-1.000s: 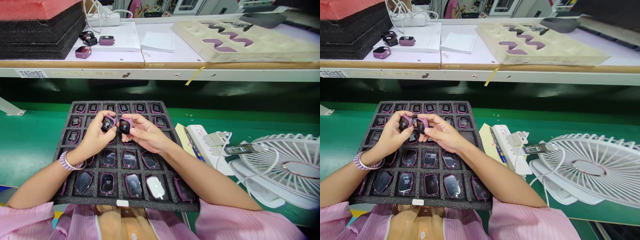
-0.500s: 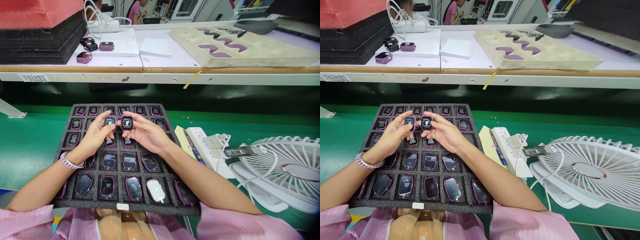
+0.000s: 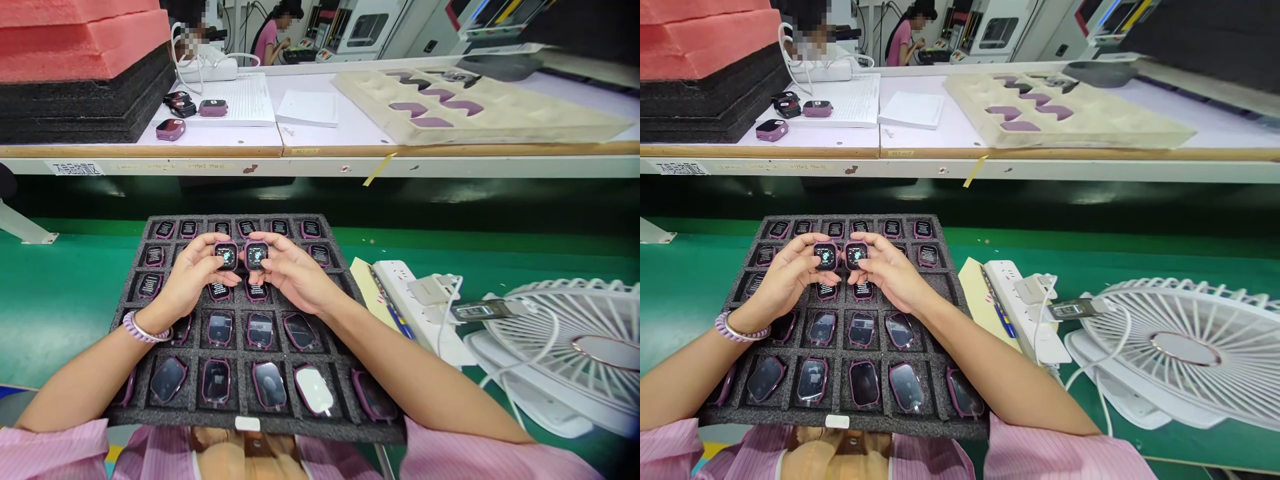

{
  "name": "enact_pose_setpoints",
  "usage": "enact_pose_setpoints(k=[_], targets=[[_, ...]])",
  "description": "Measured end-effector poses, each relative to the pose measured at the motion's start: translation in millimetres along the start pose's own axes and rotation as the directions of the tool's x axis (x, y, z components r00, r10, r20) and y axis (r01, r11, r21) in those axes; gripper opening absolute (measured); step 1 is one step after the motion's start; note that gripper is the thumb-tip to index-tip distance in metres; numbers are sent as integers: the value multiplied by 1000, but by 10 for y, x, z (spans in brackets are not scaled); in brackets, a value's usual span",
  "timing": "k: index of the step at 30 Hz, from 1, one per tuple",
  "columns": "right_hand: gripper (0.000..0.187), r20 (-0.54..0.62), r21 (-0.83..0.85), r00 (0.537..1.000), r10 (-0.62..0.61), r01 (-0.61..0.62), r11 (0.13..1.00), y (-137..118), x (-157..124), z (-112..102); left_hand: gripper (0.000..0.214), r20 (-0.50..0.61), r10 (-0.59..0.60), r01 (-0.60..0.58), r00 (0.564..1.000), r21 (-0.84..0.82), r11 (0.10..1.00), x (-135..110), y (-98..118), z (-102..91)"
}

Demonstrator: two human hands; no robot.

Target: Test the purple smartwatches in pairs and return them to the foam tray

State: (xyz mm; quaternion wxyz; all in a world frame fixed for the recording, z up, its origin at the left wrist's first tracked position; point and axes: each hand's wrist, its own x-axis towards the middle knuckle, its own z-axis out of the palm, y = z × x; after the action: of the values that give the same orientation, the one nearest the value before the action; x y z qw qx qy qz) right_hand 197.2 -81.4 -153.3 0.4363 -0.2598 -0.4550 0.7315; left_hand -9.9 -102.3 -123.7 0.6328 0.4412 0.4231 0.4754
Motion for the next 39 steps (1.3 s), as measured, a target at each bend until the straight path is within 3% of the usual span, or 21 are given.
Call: enact_pose_setpoints(k=[11,39], targets=[[41,13,-57,1000,-11,12,998,8,-8,3,40,39,0,-2,999,51,999,1,-25,-5],[43,58,-96,997,-51,56,994,9,-8,2,43,19,22,-24,1000,129,991,8,-33,27]])
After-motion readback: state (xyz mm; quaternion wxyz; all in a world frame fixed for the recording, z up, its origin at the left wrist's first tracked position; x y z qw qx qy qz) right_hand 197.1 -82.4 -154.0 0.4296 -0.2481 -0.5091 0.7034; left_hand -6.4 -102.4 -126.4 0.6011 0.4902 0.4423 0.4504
